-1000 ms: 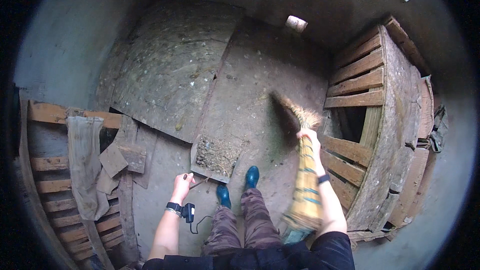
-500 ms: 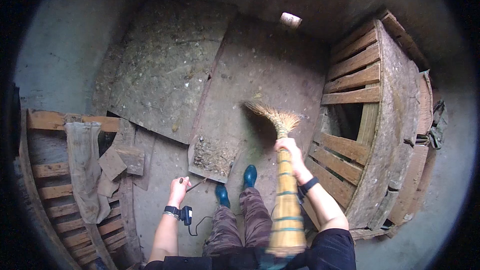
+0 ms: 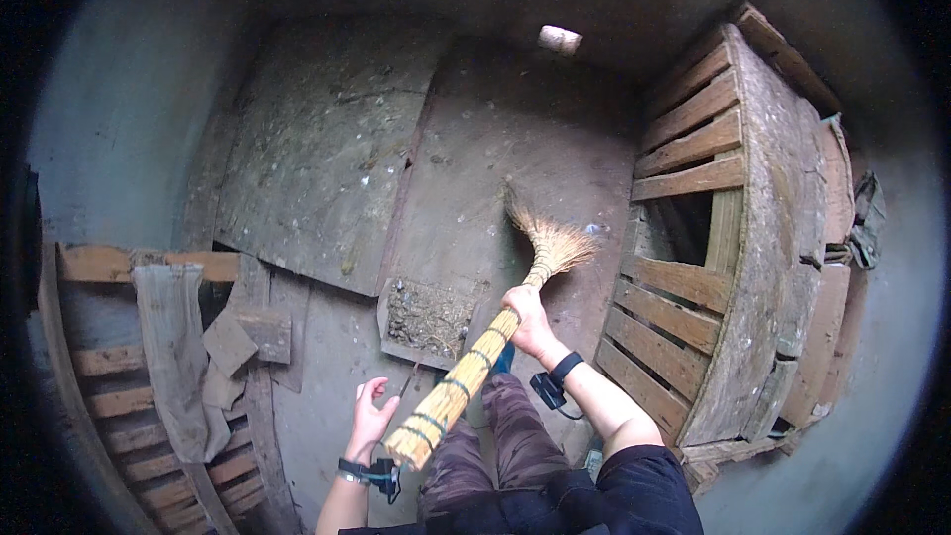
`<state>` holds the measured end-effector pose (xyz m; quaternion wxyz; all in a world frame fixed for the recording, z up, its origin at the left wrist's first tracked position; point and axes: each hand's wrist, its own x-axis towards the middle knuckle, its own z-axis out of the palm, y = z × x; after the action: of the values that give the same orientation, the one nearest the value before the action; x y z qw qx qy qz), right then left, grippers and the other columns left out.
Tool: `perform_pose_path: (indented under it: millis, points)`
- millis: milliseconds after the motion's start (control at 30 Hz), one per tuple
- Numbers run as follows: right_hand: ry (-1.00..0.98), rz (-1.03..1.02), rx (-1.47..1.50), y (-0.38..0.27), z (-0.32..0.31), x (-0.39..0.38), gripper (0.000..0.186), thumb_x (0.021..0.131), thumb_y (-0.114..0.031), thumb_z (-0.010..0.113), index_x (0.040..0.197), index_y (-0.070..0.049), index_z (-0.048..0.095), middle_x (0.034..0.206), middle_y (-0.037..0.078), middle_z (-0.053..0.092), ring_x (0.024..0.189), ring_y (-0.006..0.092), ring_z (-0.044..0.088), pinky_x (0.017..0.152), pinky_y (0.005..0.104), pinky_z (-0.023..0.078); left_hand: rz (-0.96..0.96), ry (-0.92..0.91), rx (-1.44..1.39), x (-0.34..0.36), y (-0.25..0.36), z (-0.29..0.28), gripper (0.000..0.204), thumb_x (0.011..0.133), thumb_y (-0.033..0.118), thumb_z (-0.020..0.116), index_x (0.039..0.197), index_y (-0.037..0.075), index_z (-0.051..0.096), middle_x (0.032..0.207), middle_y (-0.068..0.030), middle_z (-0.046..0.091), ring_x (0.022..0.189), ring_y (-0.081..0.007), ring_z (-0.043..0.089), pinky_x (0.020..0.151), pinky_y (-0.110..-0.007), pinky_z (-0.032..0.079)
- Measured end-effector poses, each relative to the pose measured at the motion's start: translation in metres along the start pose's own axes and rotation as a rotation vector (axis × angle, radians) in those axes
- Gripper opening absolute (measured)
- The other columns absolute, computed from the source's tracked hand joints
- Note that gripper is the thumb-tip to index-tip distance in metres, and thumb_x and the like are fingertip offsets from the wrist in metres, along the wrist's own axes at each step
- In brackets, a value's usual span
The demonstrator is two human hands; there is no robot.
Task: The person is sweeping the floor in a storage room or workshop using a broom.
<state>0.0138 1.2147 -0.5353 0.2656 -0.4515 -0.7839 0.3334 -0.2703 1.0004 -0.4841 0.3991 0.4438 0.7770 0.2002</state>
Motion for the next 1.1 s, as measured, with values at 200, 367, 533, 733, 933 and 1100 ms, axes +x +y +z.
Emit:
perform_pose_path:
  millis: [200, 367, 533, 733, 933, 1100]
  points:
    - [0.060, -0.054, -0.016, -0.017, -0.039, -0.007, 0.022, 0.061, -0.008, 0.065, 0.080, -0.007, 0.053, 0.085, 0.010, 0.056, 0.087, 0.0284, 0.054, 0.084, 0.0392, 0.042, -0.391, -0.989, -1.335, 0.013, 0.123, -0.028, 0.087, 0.082, 0.050, 0.057, 0.142, 0.006, 0.012, 0.132, -0.0259, 0.039, 0.110, -0.0330, 0.052, 0.091, -0.044, 0.046]
    - [0.051, -0.028, -0.112, 0.027, -0.043, -0.022, 0.026, 0.058, -0.006, 0.066, 0.081, -0.006, 0.052, 0.083, 0.012, 0.055, 0.090, 0.0326, 0.054, 0.085, 0.0419, 0.043, -0.525, -1.316, -1.311, 0.025, 0.176, 0.034, 0.061, 0.089, 0.027, 0.055, 0.137, 0.007, 0.023, 0.108, -0.0165, 0.054, 0.088, -0.0258, 0.062, 0.073, -0.033, 0.053]
    - [0.059, -0.023, -0.108, 0.095, 0.055, -0.031, 0.026, 0.061, -0.014, 0.067, 0.084, -0.011, 0.055, 0.090, 0.011, 0.057, 0.094, 0.0312, 0.054, 0.085, 0.0405, 0.043, -0.760, -0.904, -1.405, 0.059, 0.150, 0.038, 0.029, 0.085, 0.009, 0.051, 0.111, 0.002, 0.041, 0.081, -0.0080, 0.051, 0.056, -0.0115, 0.049, 0.048, -0.026, 0.045]
    - [-0.032, -0.152, 0.227, 0.056, 0.142, 0.039, 0.033, 0.059, -0.006, 0.067, 0.089, -0.004, 0.053, 0.093, 0.015, 0.055, 0.095, 0.0351, 0.053, 0.088, 0.0444, 0.042, -0.722, -0.650, -1.377, 0.056, 0.105, -0.004, 0.033, 0.080, 0.010, 0.058, 0.108, 0.003, 0.042, 0.078, -0.0081, 0.055, 0.052, -0.0157, 0.055, 0.045, -0.028, 0.048]
    - [0.074, -0.073, -0.030, 0.010, 0.062, 0.001, 0.034, 0.055, -0.007, 0.069, 0.086, -0.005, 0.055, 0.087, 0.010, 0.058, 0.093, 0.0316, 0.056, 0.089, 0.0427, 0.043, -0.761, -0.939, -1.188, 0.029, 0.127, -0.023, 0.049, 0.080, 0.006, 0.057, 0.122, 0.005, 0.033, 0.083, -0.0076, 0.053, 0.055, -0.0148, 0.054, 0.047, -0.028, 0.049]
    - [0.102, 0.025, -0.070, 0.038, 0.034, -0.020, 0.032, 0.055, -0.010, 0.070, 0.083, -0.008, 0.053, 0.084, 0.010, 0.057, 0.087, 0.0309, 0.056, 0.084, 0.0401, 0.044, -0.754, -1.007, -1.292, 0.044, 0.150, 0.006, 0.033, 0.084, 0.011, 0.054, 0.112, 0.003, 0.038, 0.083, -0.0096, 0.052, 0.057, -0.0157, 0.054, 0.048, -0.029, 0.049]
